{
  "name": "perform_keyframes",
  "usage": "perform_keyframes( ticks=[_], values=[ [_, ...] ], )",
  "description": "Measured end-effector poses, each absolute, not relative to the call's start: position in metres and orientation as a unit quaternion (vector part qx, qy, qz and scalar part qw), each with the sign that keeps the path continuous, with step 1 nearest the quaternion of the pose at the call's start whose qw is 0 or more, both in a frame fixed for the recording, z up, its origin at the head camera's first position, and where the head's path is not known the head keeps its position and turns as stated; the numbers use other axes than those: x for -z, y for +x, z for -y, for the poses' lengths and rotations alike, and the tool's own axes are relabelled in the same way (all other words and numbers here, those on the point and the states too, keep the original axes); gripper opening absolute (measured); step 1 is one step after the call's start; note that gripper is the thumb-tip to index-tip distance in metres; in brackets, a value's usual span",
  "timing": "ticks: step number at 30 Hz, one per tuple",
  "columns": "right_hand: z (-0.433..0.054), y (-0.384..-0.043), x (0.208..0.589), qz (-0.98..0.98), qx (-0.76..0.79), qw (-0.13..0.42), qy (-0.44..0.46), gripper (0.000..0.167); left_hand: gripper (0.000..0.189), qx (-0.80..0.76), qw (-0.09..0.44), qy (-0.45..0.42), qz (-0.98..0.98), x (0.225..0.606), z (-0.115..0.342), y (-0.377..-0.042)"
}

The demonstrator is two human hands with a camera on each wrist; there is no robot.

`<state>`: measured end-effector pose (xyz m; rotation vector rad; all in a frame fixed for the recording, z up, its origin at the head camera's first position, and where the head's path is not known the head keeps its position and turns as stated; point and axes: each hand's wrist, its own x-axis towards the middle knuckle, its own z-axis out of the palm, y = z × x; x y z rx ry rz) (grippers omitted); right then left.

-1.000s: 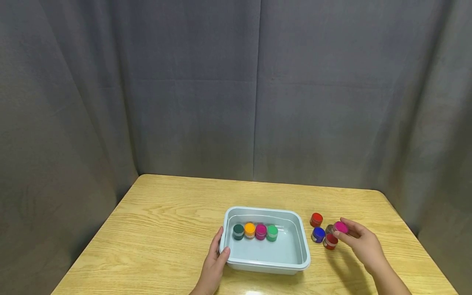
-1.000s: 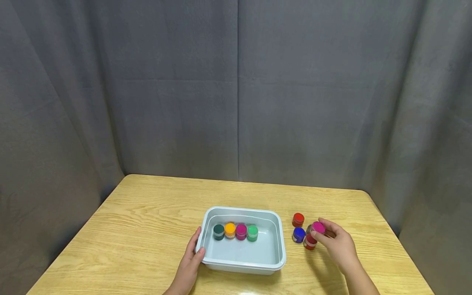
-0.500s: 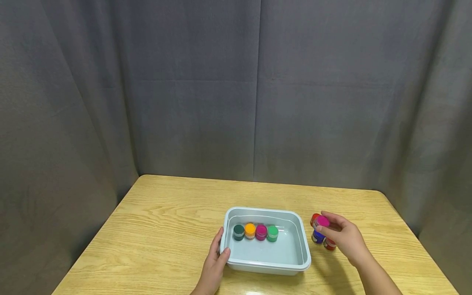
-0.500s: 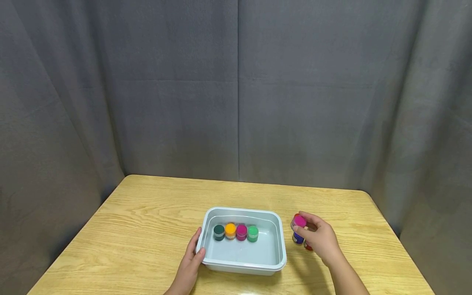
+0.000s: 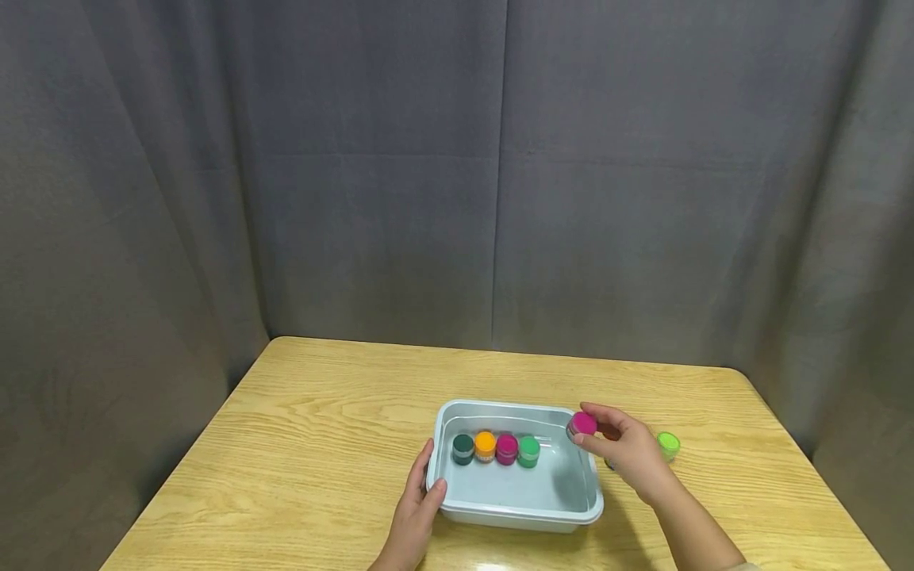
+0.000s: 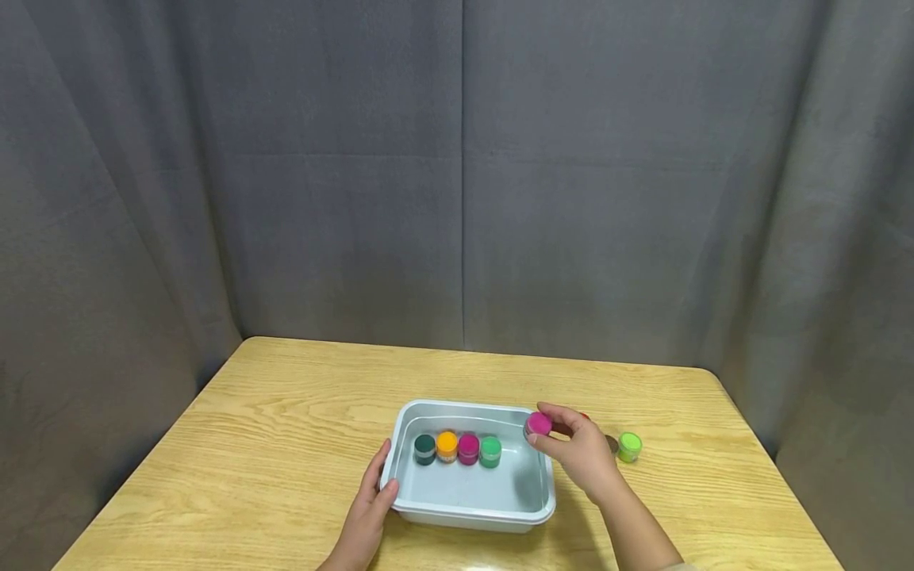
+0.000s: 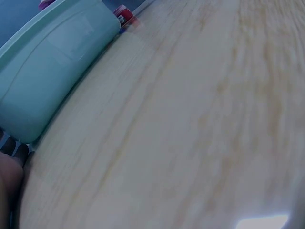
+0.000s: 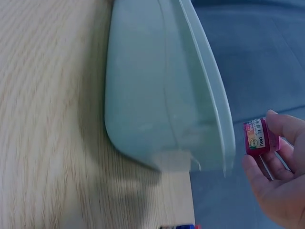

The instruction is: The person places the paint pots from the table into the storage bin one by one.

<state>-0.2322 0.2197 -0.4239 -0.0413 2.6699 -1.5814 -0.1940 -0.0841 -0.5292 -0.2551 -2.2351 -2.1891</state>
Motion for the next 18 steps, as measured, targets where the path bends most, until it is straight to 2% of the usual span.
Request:
perform_keyframes(
  ticks=[12, 18],
  values=[
    [-0.176, -0.239, 0.433, -0.845, 0.532, 0.055, -0.025, 0.054, 0.059, 0.700, 0.000, -0.078, 0.710, 0.528, 0.084, -0.193],
    [-0.160, -0.242, 0.444, -0.851, 0.522, 0.051, -0.037, 0.048, 0.059, 0.700, 0.001, -0.081, 0.710, 0.528, 0.084, -0.194]
  ],
)
